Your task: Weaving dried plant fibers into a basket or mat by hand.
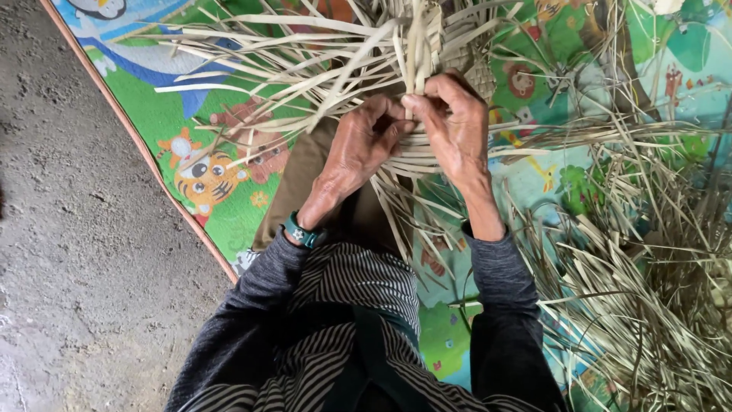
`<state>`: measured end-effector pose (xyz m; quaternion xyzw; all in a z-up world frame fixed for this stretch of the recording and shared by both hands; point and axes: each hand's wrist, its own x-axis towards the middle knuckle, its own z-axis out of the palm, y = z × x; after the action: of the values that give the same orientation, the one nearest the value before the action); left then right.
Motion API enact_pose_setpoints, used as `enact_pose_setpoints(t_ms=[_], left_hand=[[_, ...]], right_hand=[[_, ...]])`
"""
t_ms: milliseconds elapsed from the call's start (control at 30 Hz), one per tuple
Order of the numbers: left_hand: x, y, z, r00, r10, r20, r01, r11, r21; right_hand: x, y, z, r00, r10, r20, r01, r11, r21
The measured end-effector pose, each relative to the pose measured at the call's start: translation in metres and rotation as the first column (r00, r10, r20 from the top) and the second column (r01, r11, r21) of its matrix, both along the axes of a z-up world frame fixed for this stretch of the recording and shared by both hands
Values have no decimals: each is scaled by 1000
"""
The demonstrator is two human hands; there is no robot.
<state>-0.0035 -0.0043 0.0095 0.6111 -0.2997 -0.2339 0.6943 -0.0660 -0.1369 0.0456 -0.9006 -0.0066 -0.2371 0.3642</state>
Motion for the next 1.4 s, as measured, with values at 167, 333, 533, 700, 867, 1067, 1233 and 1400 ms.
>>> enact_pose_setpoints(t_ms=[167, 333, 533, 700, 867, 1067, 1233, 1400], left_hand=[[4, -8, -14, 991, 7, -134, -22, 994, -109], [8, -17, -21, 997, -48, 66, 51, 997, -50], [18, -19, -7, 980, -54, 191, 49, 998, 34], [31, -14, 21, 1000, 14, 3, -14, 1000, 13], [23, -5, 20, 987, 82, 140, -87, 996, 29], [11, 14, 16, 973, 181, 146, -191, 980, 57], [7, 10, 6, 969, 194, 155, -209, 974, 91], [6, 2, -4, 955, 214, 207, -243, 962, 127]], right_hand=[[1, -11, -13, 994, -99, 45, 92, 986, 138], [7, -17, 0, 990, -32, 135, 26, 998, 50], [5, -28, 12, 974, 2, 226, -19, 997, 71], [-38, -25, -6, 987, 0, 162, -20, 993, 118], [-44, -7, -17, 951, 135, 278, -105, 987, -119], [-6, -29, -4, 895, 72, 441, 188, 835, -517], [4, -26, -2, 915, 109, 388, 201, 711, -674], [-3, -17, 8, 943, 125, 307, 122, 731, -671]])
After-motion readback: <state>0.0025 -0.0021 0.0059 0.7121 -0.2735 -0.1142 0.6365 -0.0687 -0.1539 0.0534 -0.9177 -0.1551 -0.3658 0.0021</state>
